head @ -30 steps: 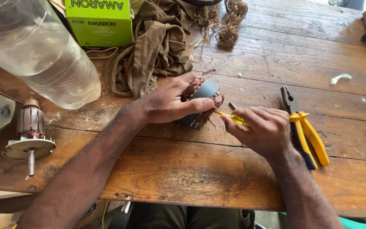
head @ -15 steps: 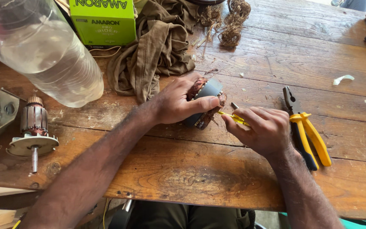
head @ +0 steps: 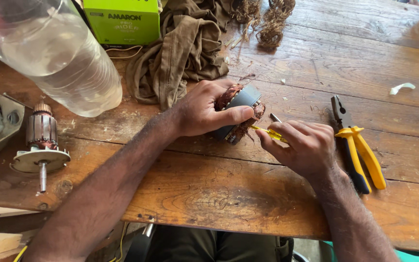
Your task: The person holds a burnt electric motor stator on a wooden workbench and uses a screwdriver to pry and scrape the charred copper windings out of the stator housing, working around its rim. Near the end they pick up pliers and continue pulling winding material from the housing by hand.
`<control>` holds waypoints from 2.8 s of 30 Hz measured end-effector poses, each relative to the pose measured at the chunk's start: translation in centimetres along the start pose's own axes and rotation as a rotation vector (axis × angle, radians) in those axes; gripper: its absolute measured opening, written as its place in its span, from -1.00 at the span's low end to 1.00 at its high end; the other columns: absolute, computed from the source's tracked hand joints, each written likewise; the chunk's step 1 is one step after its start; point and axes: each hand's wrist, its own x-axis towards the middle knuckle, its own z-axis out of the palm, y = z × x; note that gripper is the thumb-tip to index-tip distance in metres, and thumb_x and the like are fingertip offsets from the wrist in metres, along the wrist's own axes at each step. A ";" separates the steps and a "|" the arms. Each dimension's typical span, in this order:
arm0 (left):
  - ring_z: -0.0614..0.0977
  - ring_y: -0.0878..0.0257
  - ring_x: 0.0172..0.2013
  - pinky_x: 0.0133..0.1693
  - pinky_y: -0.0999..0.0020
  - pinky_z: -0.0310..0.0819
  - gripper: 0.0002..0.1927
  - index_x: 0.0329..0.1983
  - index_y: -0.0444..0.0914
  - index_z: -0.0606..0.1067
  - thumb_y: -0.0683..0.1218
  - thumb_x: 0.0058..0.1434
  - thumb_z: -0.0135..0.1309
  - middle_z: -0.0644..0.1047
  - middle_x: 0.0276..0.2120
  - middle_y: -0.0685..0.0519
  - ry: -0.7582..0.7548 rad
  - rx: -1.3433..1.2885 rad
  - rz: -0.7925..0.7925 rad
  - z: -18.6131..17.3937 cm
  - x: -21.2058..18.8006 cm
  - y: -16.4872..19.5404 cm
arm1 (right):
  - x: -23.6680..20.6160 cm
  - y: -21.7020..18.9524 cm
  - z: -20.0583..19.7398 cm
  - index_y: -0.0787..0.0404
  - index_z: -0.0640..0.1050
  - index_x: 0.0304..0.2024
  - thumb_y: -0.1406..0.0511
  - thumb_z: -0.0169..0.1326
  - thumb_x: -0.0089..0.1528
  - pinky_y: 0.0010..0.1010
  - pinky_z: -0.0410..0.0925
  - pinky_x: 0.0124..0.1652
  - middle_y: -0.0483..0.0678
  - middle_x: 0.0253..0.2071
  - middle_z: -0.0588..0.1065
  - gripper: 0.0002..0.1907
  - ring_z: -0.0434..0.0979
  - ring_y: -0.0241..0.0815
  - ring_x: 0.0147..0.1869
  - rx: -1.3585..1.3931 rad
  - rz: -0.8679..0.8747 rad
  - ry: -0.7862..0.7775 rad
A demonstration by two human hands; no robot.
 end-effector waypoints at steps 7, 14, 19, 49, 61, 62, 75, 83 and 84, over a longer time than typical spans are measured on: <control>0.66 0.08 -0.04 -0.07 0.17 0.64 -0.28 -0.15 -0.24 0.64 0.48 0.25 -0.05 0.57 0.03 -0.13 0.067 0.014 0.145 0.5 0.0 -1.0 | 0.0 0.1 0.0 0.16 0.64 -0.35 0.18 0.38 0.20 -0.37 0.46 -0.39 -0.06 -0.45 0.60 -0.78 0.62 -0.18 -0.44 0.007 -0.008 0.000; 0.50 -0.04 0.29 0.20 -0.01 0.48 -0.33 -0.18 -0.24 0.68 0.43 0.28 -0.01 0.49 0.29 -0.20 0.105 0.040 0.199 0.7 0.3 -1.4 | 0.1 0.0 -0.1 0.15 0.65 -0.36 0.18 0.38 0.19 -0.36 0.45 -0.41 -0.06 -0.46 0.59 -0.78 0.61 -0.17 -0.46 -0.005 -0.015 0.010; 0.55 0.01 0.25 0.16 0.06 0.55 -0.35 -0.18 -0.22 0.68 0.42 0.27 -0.02 0.52 0.24 -0.18 0.064 0.011 0.158 0.7 0.3 -1.0 | 0.0 -0.1 -0.2 0.16 0.65 -0.36 0.18 0.39 0.19 -0.36 0.45 -0.41 -0.05 -0.46 0.60 -0.78 0.62 -0.17 -0.45 0.014 -0.004 -0.006; 0.71 0.12 -0.08 -0.08 0.20 0.66 -0.21 -0.12 -0.31 0.65 0.49 0.28 -0.07 0.62 -0.03 -0.13 0.061 0.054 0.209 -0.5 -0.2 -0.5 | -0.3 0.2 -0.2 0.15 0.64 -0.35 0.18 0.39 0.19 -0.37 0.44 -0.40 -0.06 -0.45 0.60 -0.78 0.61 -0.16 -0.44 0.016 0.014 0.017; 0.67 0.16 -0.21 -0.20 0.17 0.61 -0.18 -0.14 -0.26 0.65 0.55 0.22 -0.12 0.62 -0.28 -0.03 0.033 0.067 0.146 -0.9 -0.2 0.0 | -0.2 0.0 -0.3 0.15 0.64 -0.36 0.19 0.39 0.19 -0.37 0.43 -0.42 -0.07 -0.47 0.59 -0.78 0.61 -0.17 -0.46 0.014 0.020 0.015; 0.66 0.15 -0.21 -0.22 0.16 0.60 -0.17 -0.15 -0.24 0.66 0.56 0.22 -0.13 0.62 -0.29 -0.04 0.031 0.086 0.143 -0.9 -0.2 0.0 | -0.1 0.1 -0.3 0.16 0.64 -0.35 0.19 0.39 0.19 -0.38 0.44 -0.42 -0.07 -0.46 0.60 -0.78 0.62 -0.18 -0.46 0.015 0.015 0.019; 0.66 0.25 -0.24 -0.31 0.29 0.60 -0.14 -0.22 -0.23 0.67 0.61 0.22 -0.16 0.61 -0.24 -0.02 0.015 0.138 0.104 -1.0 -0.2 0.1 | -0.1 0.0 -0.5 0.17 0.65 -0.36 0.20 0.38 0.19 -0.36 0.45 -0.42 -0.06 -0.47 0.59 -0.79 0.62 -0.17 -0.46 0.028 0.030 0.012; 0.64 0.26 -0.40 -0.45 0.27 0.57 -0.16 -0.25 -0.20 0.64 0.61 0.10 -0.16 0.54 -0.43 0.04 -0.037 0.092 -0.024 -0.9 0.2 -0.2 | 0.0 0.1 -0.4 0.16 0.65 -0.36 0.20 0.39 0.17 -0.35 0.45 -0.41 -0.05 -0.46 0.60 -0.79 0.62 -0.14 -0.45 0.018 0.019 0.022; 0.64 0.26 -0.40 -0.45 0.27 0.57 -0.16 -0.25 -0.20 0.64 0.61 0.11 -0.16 0.55 -0.43 0.04 -0.038 0.083 -0.018 -0.9 0.1 -0.2 | 0.0 0.1 -0.4 0.16 0.65 -0.38 0.20 0.40 0.16 -0.34 0.44 -0.43 -0.05 -0.48 0.59 -0.79 0.62 -0.13 -0.47 0.010 0.030 0.013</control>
